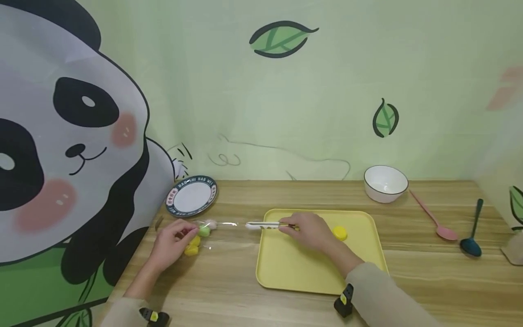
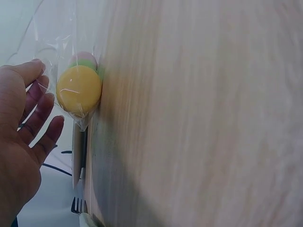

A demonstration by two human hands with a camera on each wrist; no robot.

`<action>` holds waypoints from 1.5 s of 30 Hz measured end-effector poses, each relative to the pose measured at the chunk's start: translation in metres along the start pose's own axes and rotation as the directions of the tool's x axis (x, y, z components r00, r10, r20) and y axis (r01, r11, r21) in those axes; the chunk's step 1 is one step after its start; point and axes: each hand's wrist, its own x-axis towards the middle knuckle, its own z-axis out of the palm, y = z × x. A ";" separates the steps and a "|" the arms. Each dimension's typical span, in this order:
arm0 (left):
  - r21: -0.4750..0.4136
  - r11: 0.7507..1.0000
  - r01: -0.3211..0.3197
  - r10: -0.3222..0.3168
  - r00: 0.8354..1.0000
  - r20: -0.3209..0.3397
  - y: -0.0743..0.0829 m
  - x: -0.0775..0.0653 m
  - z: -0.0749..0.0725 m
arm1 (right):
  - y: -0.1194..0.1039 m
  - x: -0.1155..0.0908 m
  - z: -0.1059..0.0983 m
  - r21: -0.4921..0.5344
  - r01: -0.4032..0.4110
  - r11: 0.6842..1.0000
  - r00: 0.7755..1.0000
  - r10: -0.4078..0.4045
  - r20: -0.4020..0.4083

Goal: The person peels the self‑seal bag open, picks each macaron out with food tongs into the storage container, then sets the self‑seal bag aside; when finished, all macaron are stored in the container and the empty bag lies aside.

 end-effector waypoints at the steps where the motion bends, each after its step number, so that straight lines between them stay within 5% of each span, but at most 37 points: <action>1: -0.002 1.000 -0.002 0.002 1.000 0.000 0.000 0.000 0.000 | -0.002 0.004 0.004 -0.004 0.004 1.000 1.000 -0.004 0.008; 16: -0.032 0.998 -0.045 0.045 0.999 -0.015 0.001 0.001 0.003 | -0.045 0.047 0.045 -0.032 0.103 0.994 0.992 -0.101 0.072; 24: -0.044 0.999 -0.021 0.021 1.000 -0.005 0.004 0.001 0.004 | -0.063 0.058 0.059 -0.011 0.062 0.998 0.995 -0.060 0.084; 45: -0.029 1.000 -0.003 0.003 1.000 0.002 0.004 0.003 0.001 | -0.070 0.068 0.066 -0.034 0.087 0.996 0.991 -0.083 0.106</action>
